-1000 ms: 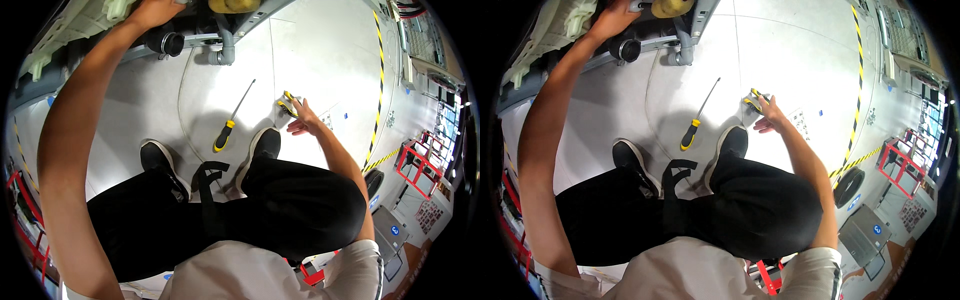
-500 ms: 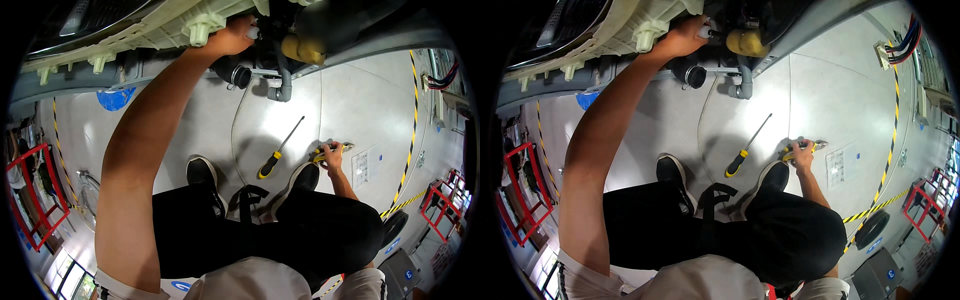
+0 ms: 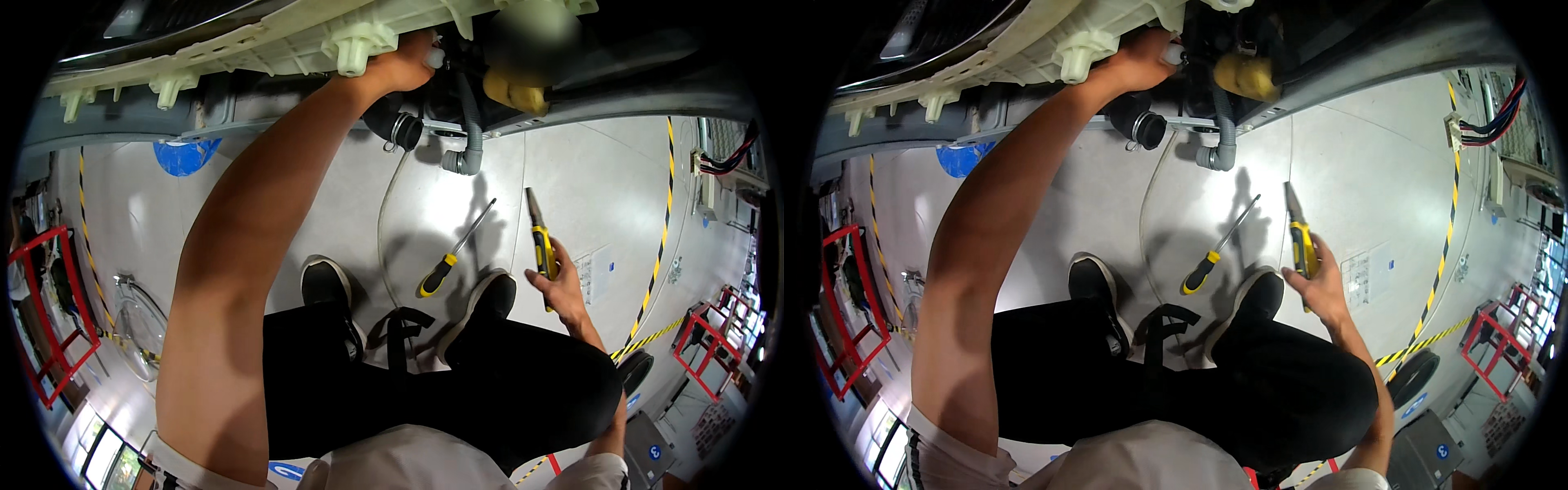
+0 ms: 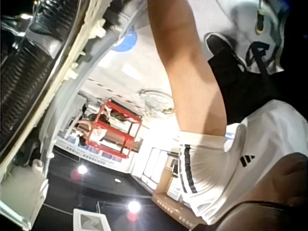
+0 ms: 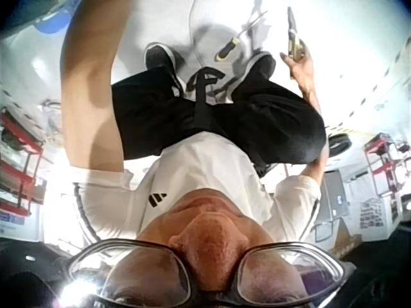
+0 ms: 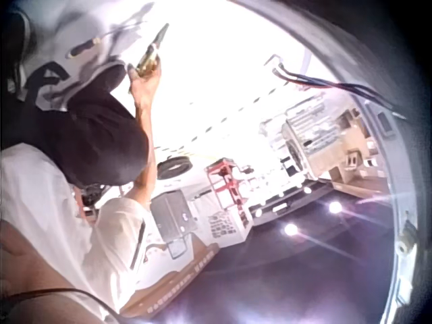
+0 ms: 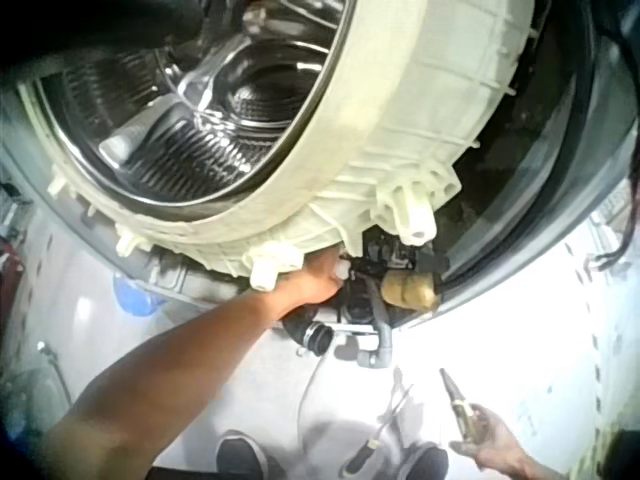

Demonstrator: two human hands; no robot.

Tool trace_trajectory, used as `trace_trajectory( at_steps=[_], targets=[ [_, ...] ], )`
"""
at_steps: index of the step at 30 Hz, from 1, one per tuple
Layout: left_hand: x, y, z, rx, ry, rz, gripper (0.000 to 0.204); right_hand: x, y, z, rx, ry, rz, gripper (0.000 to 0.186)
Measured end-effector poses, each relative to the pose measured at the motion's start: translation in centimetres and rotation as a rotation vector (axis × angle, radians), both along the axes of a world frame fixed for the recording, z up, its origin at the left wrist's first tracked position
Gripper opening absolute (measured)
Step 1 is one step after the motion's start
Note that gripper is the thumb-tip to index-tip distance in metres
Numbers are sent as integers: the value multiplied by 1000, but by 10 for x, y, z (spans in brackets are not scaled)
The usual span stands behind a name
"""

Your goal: The person detaches a pump assembly from a washing machine by using pliers to release hose clamps and then pulls the unit away from the chassis.

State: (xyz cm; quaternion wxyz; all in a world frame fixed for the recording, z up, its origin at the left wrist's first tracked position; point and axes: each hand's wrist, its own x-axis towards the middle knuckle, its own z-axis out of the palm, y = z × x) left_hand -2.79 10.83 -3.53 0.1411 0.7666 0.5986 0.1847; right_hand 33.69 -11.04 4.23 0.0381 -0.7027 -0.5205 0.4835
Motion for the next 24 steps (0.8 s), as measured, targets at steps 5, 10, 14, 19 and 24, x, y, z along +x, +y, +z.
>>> trace_trajectory(
  at_steps=[5,10,14,19,24],
  targets=[
    [-9,2,-12,138,-68,-56,43,-42,44,61,-335,214,209,74],
    [-6,-1,-13,169,-188,-118,46,-83,60,75,-508,503,56,57],
    [-8,-4,-8,200,-10,-105,41,-121,57,70,-527,660,-119,66],
    [0,-8,-4,263,-24,11,39,-154,56,45,-449,859,-176,64],
    [5,-10,-3,64,-117,-13,42,-175,48,-2,-265,1111,-320,70]
  ],
)
